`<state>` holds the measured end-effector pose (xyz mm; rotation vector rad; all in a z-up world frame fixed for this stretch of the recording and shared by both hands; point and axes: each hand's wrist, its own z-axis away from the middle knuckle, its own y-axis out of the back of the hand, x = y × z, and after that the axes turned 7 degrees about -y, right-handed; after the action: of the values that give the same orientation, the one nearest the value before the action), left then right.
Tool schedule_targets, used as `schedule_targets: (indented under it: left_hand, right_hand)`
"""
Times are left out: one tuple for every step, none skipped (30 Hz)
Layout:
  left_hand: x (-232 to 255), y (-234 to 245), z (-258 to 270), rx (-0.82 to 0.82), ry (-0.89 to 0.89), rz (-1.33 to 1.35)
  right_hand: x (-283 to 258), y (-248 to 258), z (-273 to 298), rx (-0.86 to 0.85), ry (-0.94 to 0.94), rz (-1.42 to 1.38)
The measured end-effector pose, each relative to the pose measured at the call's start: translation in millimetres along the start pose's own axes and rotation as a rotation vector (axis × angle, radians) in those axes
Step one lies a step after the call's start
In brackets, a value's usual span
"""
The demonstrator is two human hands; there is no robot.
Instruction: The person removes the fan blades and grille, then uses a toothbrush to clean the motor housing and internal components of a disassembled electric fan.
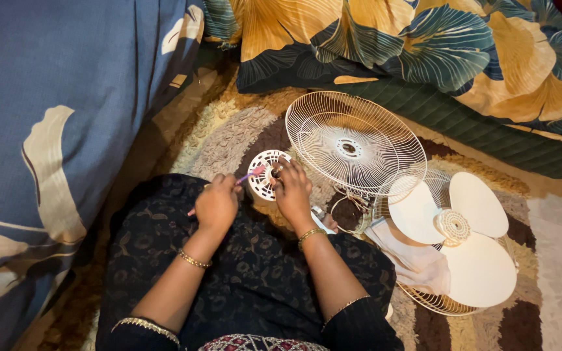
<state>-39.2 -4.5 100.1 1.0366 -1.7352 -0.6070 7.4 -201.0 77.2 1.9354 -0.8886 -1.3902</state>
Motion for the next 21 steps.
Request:
schedule_targets:
  left_hand:
    - [-1, 0, -3, 0.019, -0.002, -0.037]
    - [-4, 0, -6, 0.021, -0.013, -0.041]
    - [-6, 1, -10, 0.023, -0.024, -0.045]
    - [-7, 1, -11, 0.026, -0.034, -0.050]
    - [-7, 1, -10, 0.017, -0.048, -0.063]
    - [-6, 0, -8, 0.008, -0.061, -0.077]
    - [-6, -1, -6, 0.001, -0.075, -0.092]
    - [-3, -2, -2, -0.049, -0.075, -0.136]
    - [1, -3, 4, -0.099, -0.075, -0.179]
    - [4, -4, 10, -0.148, -0.076, -0.222]
    - [7, -5, 17, -0.151, -0.088, -0.250]
    - [10, -4, 24, -0.153, -0.101, -0.277]
    - [12, -5, 28, -0.156, -0.114, -0.303]
    - [12, -5, 27, -0.166, -0.112, -0.324]
    - [11, -5, 27, -0.175, -0.110, -0.344]
    - [11, -5, 25, -0.184, -0.107, -0.364]
    - [9, -6, 21, -0.154, -0.114, -0.336]
    - [5, -5, 13, -0.124, -0.121, -0.307]
    - [3, -6, 6, -0.093, -0.128, -0.278]
    - [3, -7, 2, -0.102, -0.118, -0.280]
    - [4, -8, -1, -0.110, -0.108, -0.283]
  right_hand:
    - [-1, 0, 0, 0.003, 0.004, -0.005]
    - [-1, 1, 0, 0.005, 0.007, -0.010]
    - [-2, 1, 0, 0.007, 0.011, -0.016]
    - [-2, 3, 0, 0.002, 0.003, -0.014]
    - [-3, 3, 0, -0.003, -0.004, -0.013]
    - [-4, 4, 1, -0.009, -0.012, -0.012]
    - [-5, 4, 1, -0.004, -0.007, -0.009]
    - [-6, 5, 1, 0.002, -0.002, -0.005]
    - [-7, 6, 1, 0.009, 0.003, -0.002]
    - [-8, 7, 1, 0.012, 0.010, -0.004]
    - [-8, 8, 1, 0.016, 0.016, -0.004]
    - [-9, 8, 1, 0.020, 0.022, -0.005]
    - [-9, 9, 2, 0.015, 0.015, -0.015]
    - [-9, 9, 2, 0.009, 0.009, -0.025]
    - [-10, 9, 1, 0.003, 0.003, -0.035]
    - [-9, 9, 2, 0.006, 0.004, -0.031]
    - [-9, 8, 1, 0.009, 0.006, -0.027]
    - [-9, 8, 1, 0.011, 0.009, -0.024]
    - [-7, 8, 1, 0.015, 0.011, -0.031]
    - [-6, 8, 0, 0.020, 0.013, -0.038]
    - [-5, 8, 0, 0.023, 0.016, -0.047]
